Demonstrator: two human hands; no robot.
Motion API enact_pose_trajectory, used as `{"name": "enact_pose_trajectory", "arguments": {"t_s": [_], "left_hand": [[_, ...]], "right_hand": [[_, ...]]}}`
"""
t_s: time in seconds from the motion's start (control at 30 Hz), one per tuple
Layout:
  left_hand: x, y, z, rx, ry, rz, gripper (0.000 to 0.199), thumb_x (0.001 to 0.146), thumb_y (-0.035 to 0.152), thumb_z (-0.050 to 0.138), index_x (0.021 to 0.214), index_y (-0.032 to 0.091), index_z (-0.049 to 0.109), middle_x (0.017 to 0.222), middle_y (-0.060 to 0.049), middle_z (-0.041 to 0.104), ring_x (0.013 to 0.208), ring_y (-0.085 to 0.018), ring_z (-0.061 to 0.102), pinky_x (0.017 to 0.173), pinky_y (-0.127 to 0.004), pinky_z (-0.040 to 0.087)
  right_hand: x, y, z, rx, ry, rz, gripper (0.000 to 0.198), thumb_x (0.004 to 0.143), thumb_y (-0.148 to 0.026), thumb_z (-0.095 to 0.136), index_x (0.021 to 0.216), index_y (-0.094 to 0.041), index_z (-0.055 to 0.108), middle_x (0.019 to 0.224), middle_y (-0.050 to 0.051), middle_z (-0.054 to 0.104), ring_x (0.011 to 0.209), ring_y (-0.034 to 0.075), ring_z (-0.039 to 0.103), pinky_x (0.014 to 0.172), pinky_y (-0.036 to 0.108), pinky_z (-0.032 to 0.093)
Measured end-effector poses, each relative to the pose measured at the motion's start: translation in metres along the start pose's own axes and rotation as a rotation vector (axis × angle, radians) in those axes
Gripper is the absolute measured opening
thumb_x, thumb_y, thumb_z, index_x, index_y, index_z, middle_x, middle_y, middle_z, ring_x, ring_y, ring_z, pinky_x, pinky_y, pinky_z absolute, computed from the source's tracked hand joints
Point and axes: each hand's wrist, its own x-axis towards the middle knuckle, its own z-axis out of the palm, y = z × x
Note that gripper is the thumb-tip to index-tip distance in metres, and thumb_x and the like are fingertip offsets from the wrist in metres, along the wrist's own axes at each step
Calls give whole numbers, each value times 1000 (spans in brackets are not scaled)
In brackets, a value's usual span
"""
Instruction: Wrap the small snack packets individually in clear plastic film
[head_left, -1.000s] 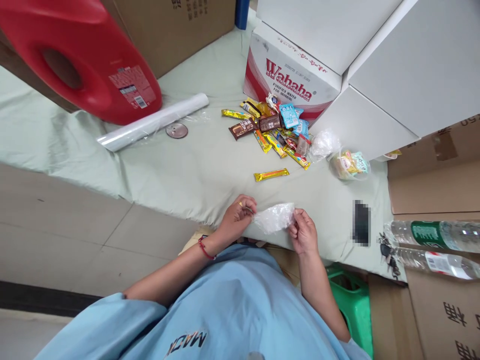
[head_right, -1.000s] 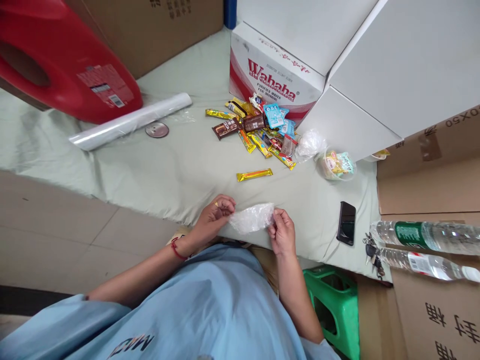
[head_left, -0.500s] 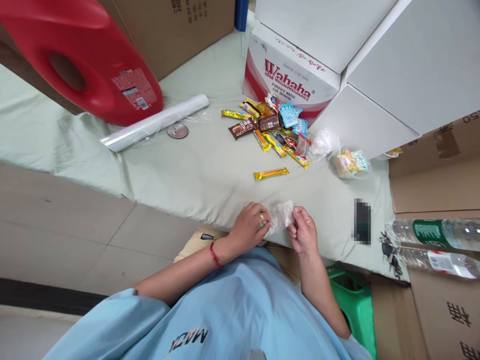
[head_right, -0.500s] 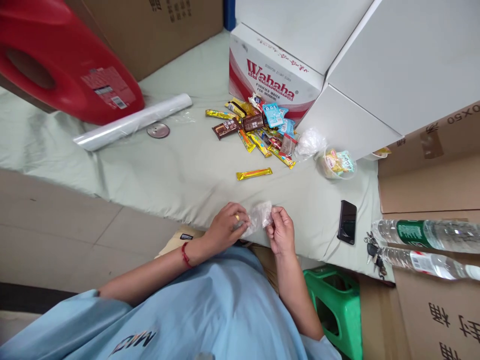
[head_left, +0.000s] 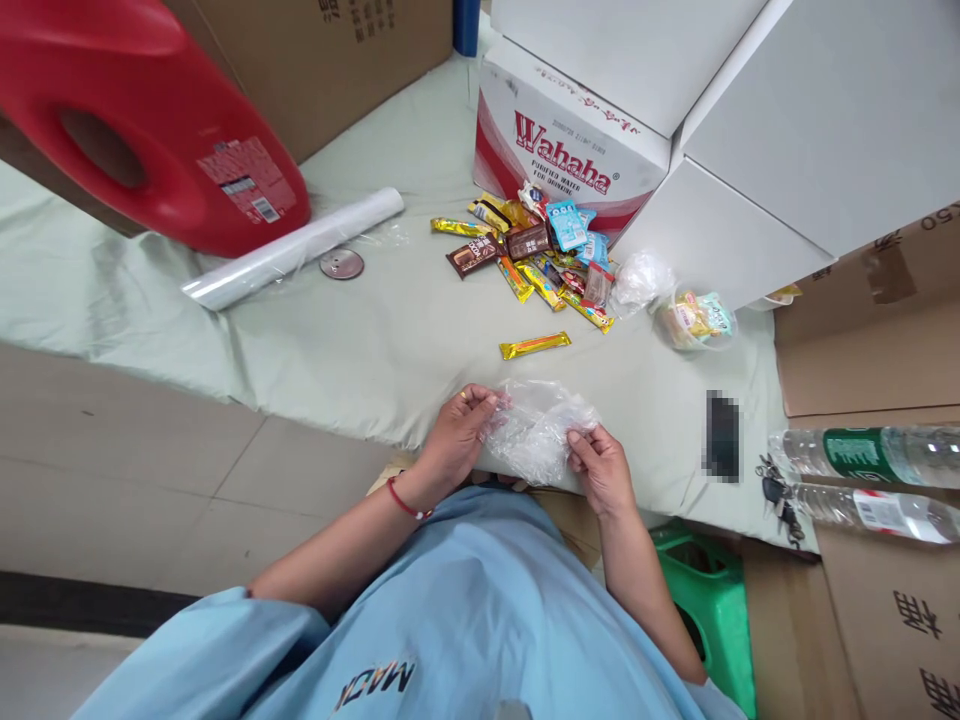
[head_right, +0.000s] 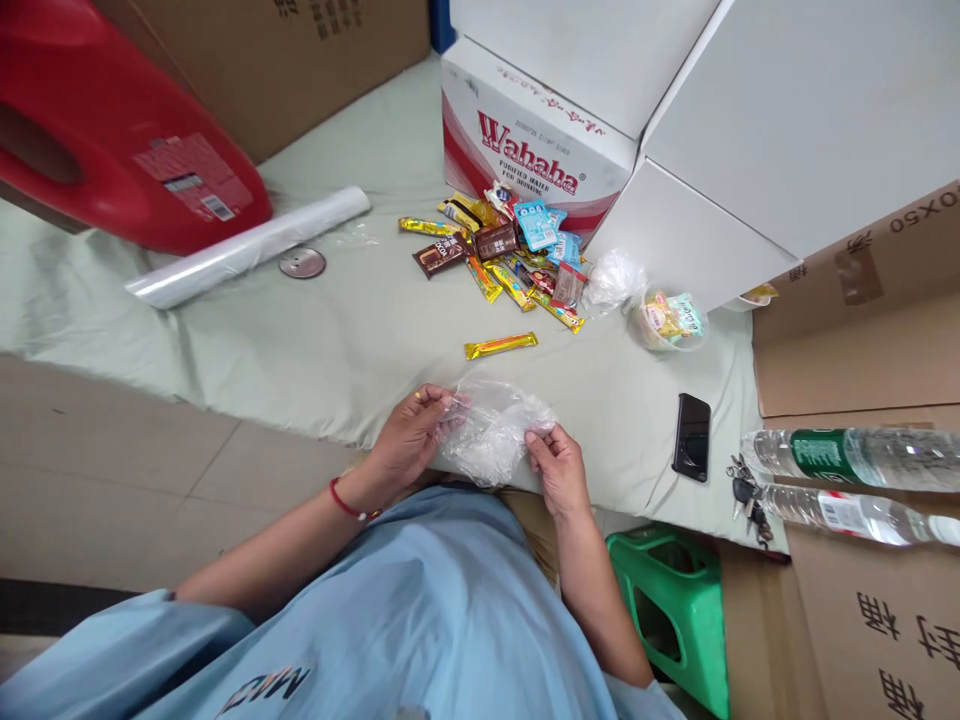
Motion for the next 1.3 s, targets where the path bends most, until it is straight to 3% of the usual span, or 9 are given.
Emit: {"name": "enact_pose_trajectory", "arguments": {"t_s": [0.27,0.43,0.53,0.67,0.87,1.0,1.07,1.13,1.3], "left_hand": [[-8,16,0,-188,-63,-99,40,67,32,96,83,18,62,109,-4,76,106,-19,72,97,-34,57],[-11,18,4,-208,-107,-98,40,66,27,97,79,18,61,110,-3,76,107,-19,73,100,-35,57],[-10,20,-1,-252,-107,-87,40,66,31,97,79,19,61,107,-3,77,105,-19,74,99,-35,57],[-6,25,-17,-301,-41,-52,41,67,34,98,81,20,61,101,-3,78,104,-19,74,98,-33,58],[-5,25,-24,-305,15,-48,44,67,36,98,83,21,60,101,-4,79,107,-20,74,93,-30,58],[-10,21,-12,-262,-71,-49,44,69,34,97,81,20,57,102,-4,79,107,-20,74,99,-32,57],[-12,21,-8,-233,-103,-63,44,70,34,96,82,20,57,102,-4,78,104,-19,74,100,-34,57],[-12,22,-8,-200,-94,-68,44,70,33,96,84,20,56,98,-2,77,97,-17,74,96,-32,59],[-14,36,-19,-134,70,-13,50,65,32,95,89,22,53,82,5,67,68,-8,64,62,-19,54]], "right_hand": [[-2,-7,-9,-286,362,-336,42,91,-58,72,110,-21,65,101,6,67,81,16,58,70,28,51],[-11,-16,15,-581,2,-532,61,83,-54,82,133,-25,64,137,13,62,111,24,63,91,39,57],[-8,-10,24,-636,-136,-457,32,91,-45,75,116,-26,74,115,8,72,96,22,67,83,36,56],[6,-4,5,-422,66,-282,25,92,-46,72,101,-23,75,82,0,69,69,15,57,69,29,50],[4,-13,-32,-375,420,-388,48,90,-58,72,119,-20,66,113,10,68,98,22,64,81,37,56],[-16,-21,-11,-759,144,-711,65,85,-54,81,140,-25,61,147,16,56,138,33,51,114,56,46],[-19,-24,5,-891,7,-802,49,90,-47,79,134,-28,67,152,14,55,147,35,43,122,60,39],[-15,-28,15,-888,-34,-828,20,99,-37,68,116,-28,75,143,10,63,147,33,45,121,60,39],[-5,-41,4,-560,-61,-725,16,102,-37,64,101,-27,76,107,7,77,122,28,67,110,50,52]]}}
